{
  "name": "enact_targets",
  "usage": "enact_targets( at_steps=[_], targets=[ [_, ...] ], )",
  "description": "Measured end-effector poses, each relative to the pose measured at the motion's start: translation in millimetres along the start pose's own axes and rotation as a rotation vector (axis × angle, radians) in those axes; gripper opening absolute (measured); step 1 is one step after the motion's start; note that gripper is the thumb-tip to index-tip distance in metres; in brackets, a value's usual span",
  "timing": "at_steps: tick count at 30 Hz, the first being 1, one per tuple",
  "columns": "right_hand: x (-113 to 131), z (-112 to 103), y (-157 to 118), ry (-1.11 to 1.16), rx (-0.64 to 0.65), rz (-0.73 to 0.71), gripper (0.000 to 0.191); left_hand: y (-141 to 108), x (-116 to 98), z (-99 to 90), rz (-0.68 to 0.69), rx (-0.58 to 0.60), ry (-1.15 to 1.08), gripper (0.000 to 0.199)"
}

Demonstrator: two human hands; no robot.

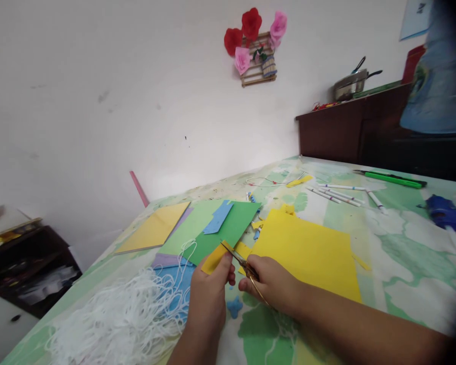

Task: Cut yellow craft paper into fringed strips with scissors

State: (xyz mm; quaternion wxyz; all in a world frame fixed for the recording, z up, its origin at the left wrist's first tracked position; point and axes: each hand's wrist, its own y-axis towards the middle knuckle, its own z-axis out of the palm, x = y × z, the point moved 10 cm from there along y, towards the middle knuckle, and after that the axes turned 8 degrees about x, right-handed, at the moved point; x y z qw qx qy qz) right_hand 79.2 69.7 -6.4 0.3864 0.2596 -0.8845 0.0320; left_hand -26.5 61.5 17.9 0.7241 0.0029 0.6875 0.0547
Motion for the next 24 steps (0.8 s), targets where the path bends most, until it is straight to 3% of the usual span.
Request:
enact_targets(
  at_steps=[20,24],
  targets=[
    [-0.9,-3.4,1.8,-0.029,0.006,0.051,0.040,-3.2,1.7,-1.2,-0.001,-0.024,-0.049,0.020],
    [-3.0,-6.0,1.1,-0.037,-0.024,0.064,0.041,-2.1,5.1,1.5,-0.015,-0.006,-0.157,0.019]
  ],
)
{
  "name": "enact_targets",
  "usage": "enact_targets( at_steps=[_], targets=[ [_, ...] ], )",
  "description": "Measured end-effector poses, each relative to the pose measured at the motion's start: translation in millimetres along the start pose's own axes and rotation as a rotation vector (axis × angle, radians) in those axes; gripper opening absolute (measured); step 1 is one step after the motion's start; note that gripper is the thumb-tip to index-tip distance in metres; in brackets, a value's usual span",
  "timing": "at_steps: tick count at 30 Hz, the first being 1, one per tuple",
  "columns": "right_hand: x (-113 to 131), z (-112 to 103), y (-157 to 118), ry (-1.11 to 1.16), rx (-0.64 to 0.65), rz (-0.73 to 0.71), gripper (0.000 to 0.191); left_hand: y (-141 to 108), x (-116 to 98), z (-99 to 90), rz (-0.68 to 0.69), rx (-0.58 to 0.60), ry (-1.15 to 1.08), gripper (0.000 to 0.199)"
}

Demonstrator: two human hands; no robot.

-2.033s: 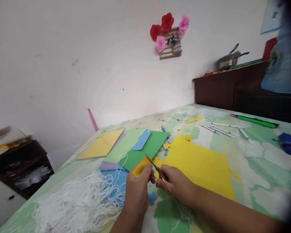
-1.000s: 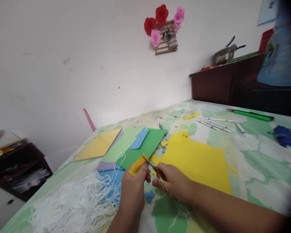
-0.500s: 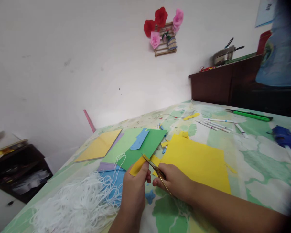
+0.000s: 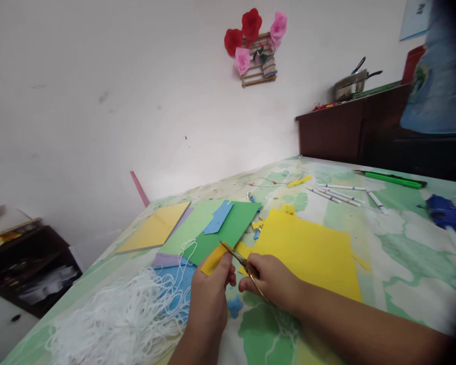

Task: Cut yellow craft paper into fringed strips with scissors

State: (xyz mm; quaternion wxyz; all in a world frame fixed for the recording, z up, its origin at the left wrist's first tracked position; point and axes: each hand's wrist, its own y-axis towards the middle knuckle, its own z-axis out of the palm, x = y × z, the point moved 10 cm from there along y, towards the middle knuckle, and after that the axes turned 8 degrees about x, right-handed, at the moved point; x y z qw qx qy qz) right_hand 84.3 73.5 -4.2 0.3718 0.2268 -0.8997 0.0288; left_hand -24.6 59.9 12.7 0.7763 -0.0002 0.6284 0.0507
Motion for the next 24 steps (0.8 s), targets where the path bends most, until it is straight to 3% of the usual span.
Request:
enact_targets(
  at_steps=[6,11,24],
  targets=[
    [3.9,-1.6,-2.9,0.028,-0.033,-0.058,0.043,-0.2,4.7,-2.1,-0.019,-0.043,-0.138,0.016],
    [3.4,-2.8,-4.1,-0.010,-0.036,-0.024,0.043,-0.3,-0.4,-2.8,0.034,-0.053,-0.189,0.015],
    [2.1,2.4,-3.0,-0.023,-0.040,-0.044,0.047,-4.1,7.9,-6.9,-0.031,-0.108,0.003,0.024]
  ],
)
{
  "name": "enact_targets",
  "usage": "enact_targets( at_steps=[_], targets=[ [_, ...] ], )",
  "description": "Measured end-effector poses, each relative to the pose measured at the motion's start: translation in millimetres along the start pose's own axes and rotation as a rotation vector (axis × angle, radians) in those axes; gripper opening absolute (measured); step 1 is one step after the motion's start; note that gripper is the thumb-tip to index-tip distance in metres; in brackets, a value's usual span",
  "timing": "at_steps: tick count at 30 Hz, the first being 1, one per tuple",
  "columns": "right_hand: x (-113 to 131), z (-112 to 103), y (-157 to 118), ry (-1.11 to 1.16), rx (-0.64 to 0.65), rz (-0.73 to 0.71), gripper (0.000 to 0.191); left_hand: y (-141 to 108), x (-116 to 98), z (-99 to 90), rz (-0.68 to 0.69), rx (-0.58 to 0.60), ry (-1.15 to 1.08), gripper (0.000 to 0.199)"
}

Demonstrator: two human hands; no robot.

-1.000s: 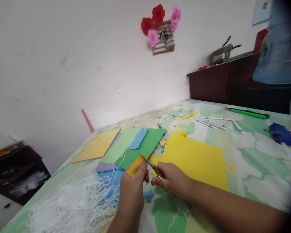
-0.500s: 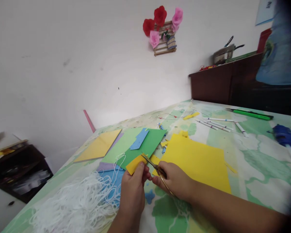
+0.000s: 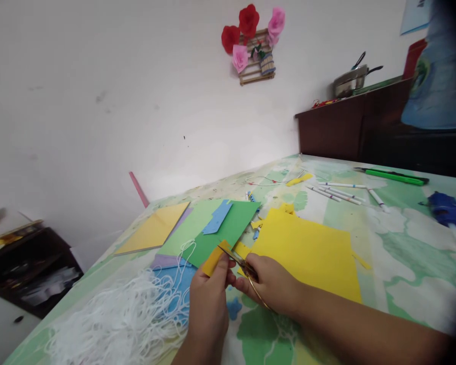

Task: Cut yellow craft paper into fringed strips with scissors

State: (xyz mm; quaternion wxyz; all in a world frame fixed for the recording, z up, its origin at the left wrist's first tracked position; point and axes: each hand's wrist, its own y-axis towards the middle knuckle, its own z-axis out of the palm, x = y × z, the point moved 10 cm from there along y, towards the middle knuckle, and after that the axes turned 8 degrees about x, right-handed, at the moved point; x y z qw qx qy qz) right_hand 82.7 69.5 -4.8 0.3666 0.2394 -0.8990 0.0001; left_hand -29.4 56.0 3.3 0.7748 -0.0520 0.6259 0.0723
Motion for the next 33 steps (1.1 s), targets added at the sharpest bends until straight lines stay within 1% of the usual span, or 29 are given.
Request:
enact_targets(
  at_steps=[5,11,16,21,24,29,33],
  targets=[
    [0.9,-2.4,0.3,0.005,-0.016,-0.004,0.047,-3.9,-4.9,2.9,-0.001,-0.004,0.090,0.024],
    [1.0,-1.4,-0.7,0.005,0.012,0.014,0.047,-1.4,-1.3,2.0,0.007,-0.001,-0.014,0.022],
    [1.9,-1.3,-0.2,0.012,0.012,-0.002,0.045,-0.5,-0.6,-0.9,0.011,-0.024,0.007,0.021],
    [1.1,-0.6,1.1,0.025,0.008,0.003,0.044,-2.2,-4.0,3.2,0.024,-0.005,0.053,0.022],
    [-0.2,-1.3,1.4,0.018,0.003,0.010,0.045,-2.4,-4.1,2.4,0.023,-0.002,0.084,0.023],
    [-2.1,-1.9,1.7,0.013,0.021,0.028,0.044,-1.1,-2.3,0.2,0.012,-0.013,0.047,0.022],
    [-2.4,-1.8,1.5,0.005,0.045,0.059,0.041,-1.3,-6.3,-1.0,0.024,-0.038,0.053,0.020]
  ],
)
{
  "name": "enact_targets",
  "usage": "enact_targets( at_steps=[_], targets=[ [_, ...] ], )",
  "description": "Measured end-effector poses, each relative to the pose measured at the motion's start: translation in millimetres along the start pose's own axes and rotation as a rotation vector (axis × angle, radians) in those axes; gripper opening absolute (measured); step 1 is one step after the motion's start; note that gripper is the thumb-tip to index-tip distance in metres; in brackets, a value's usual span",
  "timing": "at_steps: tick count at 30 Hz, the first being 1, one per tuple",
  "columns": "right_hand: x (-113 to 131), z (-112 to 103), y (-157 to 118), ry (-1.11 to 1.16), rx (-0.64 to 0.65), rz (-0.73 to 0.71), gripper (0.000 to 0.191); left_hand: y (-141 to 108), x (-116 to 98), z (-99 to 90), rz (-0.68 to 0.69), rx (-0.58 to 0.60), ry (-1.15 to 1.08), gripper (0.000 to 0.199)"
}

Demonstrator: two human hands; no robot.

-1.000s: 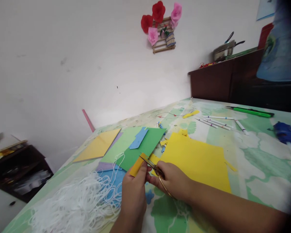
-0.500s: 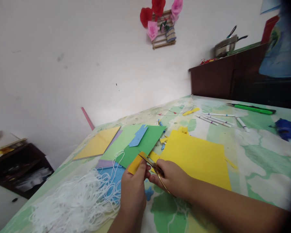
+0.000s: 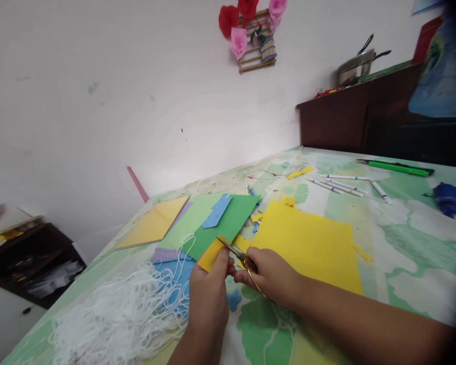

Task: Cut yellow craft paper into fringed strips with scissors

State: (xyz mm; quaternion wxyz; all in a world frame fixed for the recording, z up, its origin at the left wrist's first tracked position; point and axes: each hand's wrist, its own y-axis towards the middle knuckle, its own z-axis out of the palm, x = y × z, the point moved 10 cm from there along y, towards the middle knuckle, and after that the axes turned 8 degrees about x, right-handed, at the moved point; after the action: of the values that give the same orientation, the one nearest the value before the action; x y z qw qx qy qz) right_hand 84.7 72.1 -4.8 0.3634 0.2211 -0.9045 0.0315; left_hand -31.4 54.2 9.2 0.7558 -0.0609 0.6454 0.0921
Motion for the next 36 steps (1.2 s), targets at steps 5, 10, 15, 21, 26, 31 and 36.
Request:
enact_targets(
  at_steps=[5,10,15,21,26,31,36],
  targets=[
    [-1.2,-0.3,0.1,0.008,0.008,0.030,0.040,-0.3,-1.6,1.0,0.007,0.009,-0.005,0.019],
    [-2.1,0.1,0.1,-0.006,0.011,0.038,0.041,-0.4,0.2,2.4,0.000,0.020,-0.027,0.019],
    [-2.1,3.3,0.3,-0.010,0.031,0.025,0.043,1.0,2.1,1.4,-0.005,0.010,-0.076,0.018],
    [0.6,3.5,-1.4,-0.037,0.038,0.017,0.043,4.2,1.7,-5.0,0.027,-0.008,-0.079,0.023],
    [1.4,2.3,-1.0,-0.071,0.017,0.019,0.041,3.6,5.2,-1.9,-0.001,0.023,-0.134,0.024],
    [0.3,3.6,-0.5,-0.066,0.017,0.027,0.042,2.0,8.2,4.6,-0.044,0.060,-0.182,0.026],
    [-0.1,3.1,-0.6,-0.065,0.018,0.033,0.039,2.9,9.7,2.1,-0.041,0.047,-0.177,0.025]
  ],
)
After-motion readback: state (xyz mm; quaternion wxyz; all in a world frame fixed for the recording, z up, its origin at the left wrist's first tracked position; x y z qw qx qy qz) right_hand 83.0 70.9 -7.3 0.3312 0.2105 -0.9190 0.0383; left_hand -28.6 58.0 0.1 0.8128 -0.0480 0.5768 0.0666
